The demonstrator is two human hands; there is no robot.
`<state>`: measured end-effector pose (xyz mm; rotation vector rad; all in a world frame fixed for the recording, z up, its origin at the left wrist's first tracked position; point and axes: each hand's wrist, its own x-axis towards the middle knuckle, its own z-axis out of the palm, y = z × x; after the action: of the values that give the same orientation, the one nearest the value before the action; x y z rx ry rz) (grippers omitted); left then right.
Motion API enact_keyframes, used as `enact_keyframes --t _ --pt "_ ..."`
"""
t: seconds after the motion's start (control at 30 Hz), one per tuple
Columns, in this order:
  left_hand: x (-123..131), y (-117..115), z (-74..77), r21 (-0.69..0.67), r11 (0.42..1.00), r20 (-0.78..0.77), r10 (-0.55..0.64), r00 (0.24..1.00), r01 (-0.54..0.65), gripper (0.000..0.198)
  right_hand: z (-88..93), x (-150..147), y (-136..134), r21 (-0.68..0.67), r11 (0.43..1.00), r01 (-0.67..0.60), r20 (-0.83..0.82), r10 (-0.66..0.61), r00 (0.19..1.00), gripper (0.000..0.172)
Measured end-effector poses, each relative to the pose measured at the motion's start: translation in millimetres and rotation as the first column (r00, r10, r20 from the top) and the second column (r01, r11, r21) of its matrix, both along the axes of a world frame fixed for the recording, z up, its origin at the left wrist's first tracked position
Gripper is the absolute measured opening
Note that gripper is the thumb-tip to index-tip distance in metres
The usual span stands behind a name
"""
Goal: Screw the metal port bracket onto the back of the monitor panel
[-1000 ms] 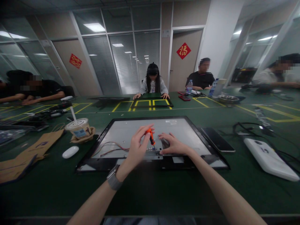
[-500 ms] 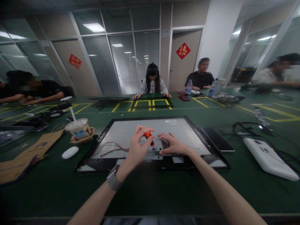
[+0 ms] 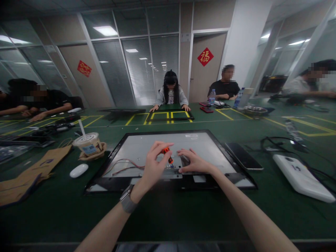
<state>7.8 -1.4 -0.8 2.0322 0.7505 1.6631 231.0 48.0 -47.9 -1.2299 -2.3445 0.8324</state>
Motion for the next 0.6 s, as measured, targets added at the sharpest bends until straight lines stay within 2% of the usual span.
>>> enact_keyframes --t 0.1,0.23,0.3,0.37,0.5,0.6 --pt "-0.9 -1.5 0.8 -0.013 1.0 0.001 -0.015 1.0 0.015 0.023 0.1 -0.1 0.1 -0.006 1.0 -0.001 -0.003 0.001 1.0 0.086" --pt "-0.5 -1.5 -0.1 -0.163 0.96 0.087 -0.214 0.973 0.226 0.038 -0.8 -0.2 1.0 0.002 1.0 0.0 0.0 0.0 1.0 0.085" --pt "0.4 -0.1 -0.3 -0.222 0.932 0.14 -0.262 0.955 0.288 0.038 -2.1 0.0 2.0 0.009 1.0 -0.004 0.002 0.004 1.0 0.085" --pt "0.9 1.5 0.3 -0.228 0.941 0.138 -0.223 0.965 0.251 0.034 -3.5 0.4 2.9 0.012 1.0 -0.009 0.003 0.009 1.0 0.085" --pt "-0.5 2.3 2.6 -0.13 0.989 0.05 -0.069 0.996 0.075 0.026 -3.4 0.6 2.9 0.009 1.0 -0.002 0.008 0.001 1.0 0.087" --pt "-2.3 1.2 3.0 -0.108 0.992 0.021 -0.062 0.998 0.064 0.03 -0.5 0.1 1.3 0.012 1.0 -0.002 0.006 0.002 1.0 0.083"
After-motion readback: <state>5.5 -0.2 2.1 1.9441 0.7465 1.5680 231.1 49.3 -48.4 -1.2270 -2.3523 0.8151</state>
